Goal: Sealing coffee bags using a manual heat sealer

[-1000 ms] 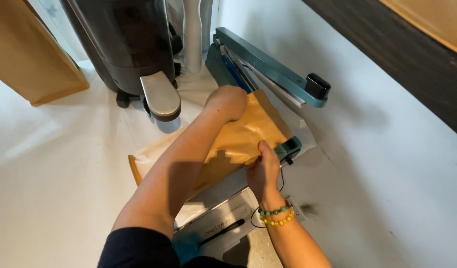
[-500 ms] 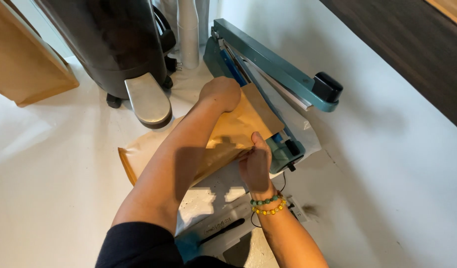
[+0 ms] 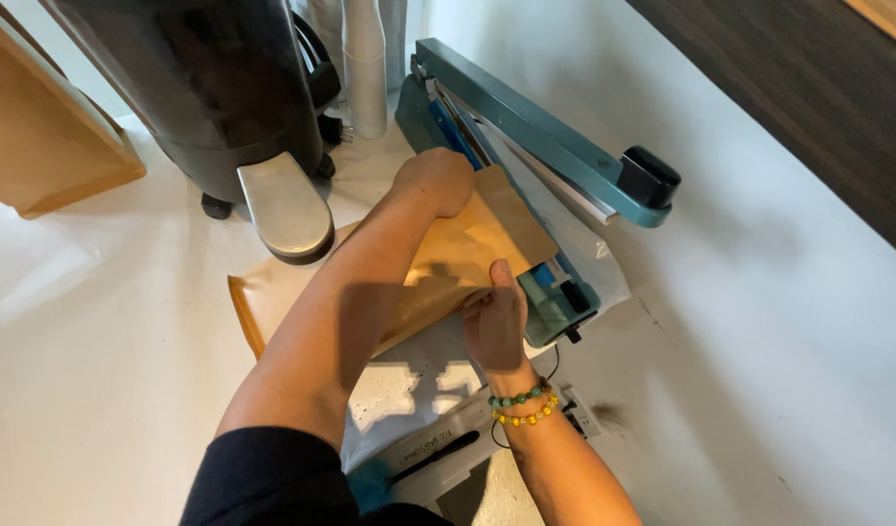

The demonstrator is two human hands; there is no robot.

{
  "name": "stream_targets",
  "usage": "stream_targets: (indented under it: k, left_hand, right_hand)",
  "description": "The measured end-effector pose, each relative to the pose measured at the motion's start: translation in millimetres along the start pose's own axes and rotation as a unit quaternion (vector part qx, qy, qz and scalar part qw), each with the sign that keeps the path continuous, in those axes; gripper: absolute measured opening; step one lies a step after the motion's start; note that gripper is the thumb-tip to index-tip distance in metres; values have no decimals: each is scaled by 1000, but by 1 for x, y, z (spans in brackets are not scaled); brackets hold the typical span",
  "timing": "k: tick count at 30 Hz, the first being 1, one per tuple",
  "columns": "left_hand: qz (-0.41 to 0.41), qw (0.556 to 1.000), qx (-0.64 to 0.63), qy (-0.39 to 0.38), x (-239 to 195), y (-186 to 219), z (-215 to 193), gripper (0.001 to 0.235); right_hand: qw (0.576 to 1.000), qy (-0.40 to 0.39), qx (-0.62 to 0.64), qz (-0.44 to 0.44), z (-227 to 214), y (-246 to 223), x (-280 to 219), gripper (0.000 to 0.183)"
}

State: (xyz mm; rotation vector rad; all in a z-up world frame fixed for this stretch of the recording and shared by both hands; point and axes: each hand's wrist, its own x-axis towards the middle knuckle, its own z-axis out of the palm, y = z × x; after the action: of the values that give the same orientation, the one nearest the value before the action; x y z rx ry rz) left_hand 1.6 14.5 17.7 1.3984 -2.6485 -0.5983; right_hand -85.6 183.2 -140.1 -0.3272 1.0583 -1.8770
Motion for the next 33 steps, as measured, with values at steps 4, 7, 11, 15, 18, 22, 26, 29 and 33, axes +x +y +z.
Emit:
stream_targets:
  k: [4, 7, 11, 15, 18, 22, 26, 29, 33]
  left_hand:
    - [8, 1000, -9, 3, 1, -2, 2, 34]
    - [12, 1000, 1, -6, -2, 0, -3, 33]
    - [20, 1000, 16, -4, 0, -1, -5, 34]
    - [20, 1000, 10, 5, 4, -3, 1, 33]
    - [27, 1000, 12, 9, 8, -6, 5, 33]
    - [42, 999, 20, -5, 4, -3, -2, 32]
    - [49, 979, 164, -109, 6, 3, -12, 34]
    - [24, 988, 115, -100, -1, 4, -15, 34]
    - [52, 998, 25, 9, 5, -10, 3, 26]
  right_hand:
    - [1000, -4, -8, -3, 5, -2, -3, 31]
    - [999, -25, -24, -6, 5, -2, -5, 34]
    - [999, -24, -32, 19, 12, -17, -31, 37]
    - [992, -22, -119, -38, 56, -79, -102, 72]
    - [819, -67, -502, -270, 1, -101, -93, 41]
    - [710, -66, -462, -528, 32, -183, -99, 23]
    - [502, -91, -540, -669, 96, -260, -92, 37]
    - [463, -129, -664, -573, 117, -279, -61, 33]
    - [524, -142, -777, -320, 103, -267, -8, 52]
